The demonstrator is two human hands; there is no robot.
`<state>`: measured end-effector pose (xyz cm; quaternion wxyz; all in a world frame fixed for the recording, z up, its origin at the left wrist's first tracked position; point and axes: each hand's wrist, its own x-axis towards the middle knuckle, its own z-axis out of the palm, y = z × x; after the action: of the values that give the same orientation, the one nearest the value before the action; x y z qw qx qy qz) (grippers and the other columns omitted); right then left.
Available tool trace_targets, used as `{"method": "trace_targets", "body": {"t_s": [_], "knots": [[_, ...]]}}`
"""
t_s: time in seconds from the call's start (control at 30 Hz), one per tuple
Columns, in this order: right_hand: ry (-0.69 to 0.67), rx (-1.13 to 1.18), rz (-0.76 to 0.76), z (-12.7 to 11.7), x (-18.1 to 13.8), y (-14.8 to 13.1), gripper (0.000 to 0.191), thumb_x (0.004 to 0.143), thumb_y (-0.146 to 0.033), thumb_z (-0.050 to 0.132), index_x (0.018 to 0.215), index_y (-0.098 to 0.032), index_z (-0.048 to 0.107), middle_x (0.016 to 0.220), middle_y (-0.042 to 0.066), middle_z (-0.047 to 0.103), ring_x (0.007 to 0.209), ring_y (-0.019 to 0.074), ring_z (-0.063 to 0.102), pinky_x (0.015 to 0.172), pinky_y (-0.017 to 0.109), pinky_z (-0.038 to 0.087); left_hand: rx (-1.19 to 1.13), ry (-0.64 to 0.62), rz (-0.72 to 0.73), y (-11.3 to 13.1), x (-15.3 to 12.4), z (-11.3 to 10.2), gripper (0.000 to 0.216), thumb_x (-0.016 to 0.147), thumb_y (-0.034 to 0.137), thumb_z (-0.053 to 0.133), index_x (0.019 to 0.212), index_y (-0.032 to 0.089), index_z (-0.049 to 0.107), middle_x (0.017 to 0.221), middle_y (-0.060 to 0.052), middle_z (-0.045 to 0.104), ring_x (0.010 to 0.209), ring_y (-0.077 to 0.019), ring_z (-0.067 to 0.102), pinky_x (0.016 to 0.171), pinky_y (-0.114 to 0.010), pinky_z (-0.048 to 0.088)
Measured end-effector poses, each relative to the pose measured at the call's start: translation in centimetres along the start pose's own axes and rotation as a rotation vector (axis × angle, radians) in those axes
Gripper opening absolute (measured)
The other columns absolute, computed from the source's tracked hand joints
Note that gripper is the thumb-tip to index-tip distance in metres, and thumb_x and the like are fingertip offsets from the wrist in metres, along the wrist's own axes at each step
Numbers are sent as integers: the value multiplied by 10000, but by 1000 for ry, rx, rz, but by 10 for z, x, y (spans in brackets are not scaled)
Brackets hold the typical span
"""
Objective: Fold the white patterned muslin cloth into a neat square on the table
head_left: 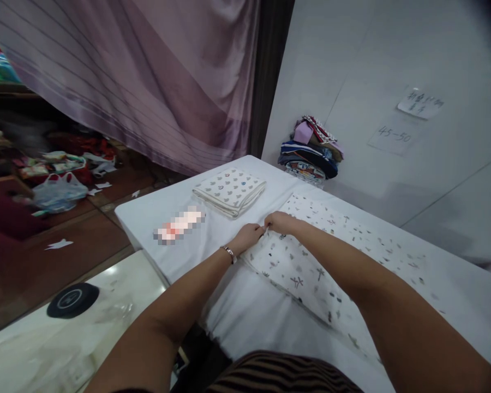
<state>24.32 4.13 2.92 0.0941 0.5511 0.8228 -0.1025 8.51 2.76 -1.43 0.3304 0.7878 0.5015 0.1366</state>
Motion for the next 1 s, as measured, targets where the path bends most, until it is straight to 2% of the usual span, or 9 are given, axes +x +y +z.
{"method": "trace_targets", "body": {"t_s": [0.1,0.23,0.33,0.5,0.7,0.87,1.0], "knots": [[15,10,-14,2,1,0,224,781,-184,557,948,-221,701,966,36,680,910,204,605,758,248,457,-56,-30,-47,-2,-3,-1,582,833,596,293,741,141,645,679,-49,641,629,-160,535,544,-255,356],[29,31,-21,6,4,2,222,767,-166,563,940,-218,692,950,34,678,892,198,604,754,251,460,-56,-87,-105,-1,-10,-2,567,793,615,370,754,129,660,731,-72,660,646,-174,553,560,-263,371],[32,16,-42,9,7,4,279,757,-146,556,996,-226,676,997,33,673,929,207,595,777,262,458,-15,-121,-138,2,-11,-4,506,806,546,386,768,128,667,776,-84,675,662,-178,570,564,-264,376],[18,-17,-52,10,8,3,373,772,-167,535,1124,-237,636,1102,43,648,1016,221,572,815,277,444,65,-103,-126,2,-7,-5,382,804,397,404,789,132,678,828,-99,688,728,-193,595,610,-265,390],[-45,-86,-28,9,13,-6,333,769,-161,536,1066,-245,663,1108,48,643,1005,222,577,774,269,441,160,-89,-124,0,-4,-4,357,781,385,434,798,130,683,861,-134,687,792,-227,613,626,-271,396],[-53,-84,-7,9,15,-8,288,766,-160,538,1006,-243,673,1073,47,649,985,219,579,727,255,436,159,-113,-132,-2,-11,-6,468,791,524,405,797,151,687,821,-99,693,722,-198,616,587,-259,396],[-63,-76,2,9,13,-10,292,751,-135,532,995,-227,665,1072,53,641,967,218,579,703,255,430,181,-108,-124,-7,-17,-8,356,776,440,466,815,162,686,837,-77,698,742,-185,616,620,-251,406]]}}
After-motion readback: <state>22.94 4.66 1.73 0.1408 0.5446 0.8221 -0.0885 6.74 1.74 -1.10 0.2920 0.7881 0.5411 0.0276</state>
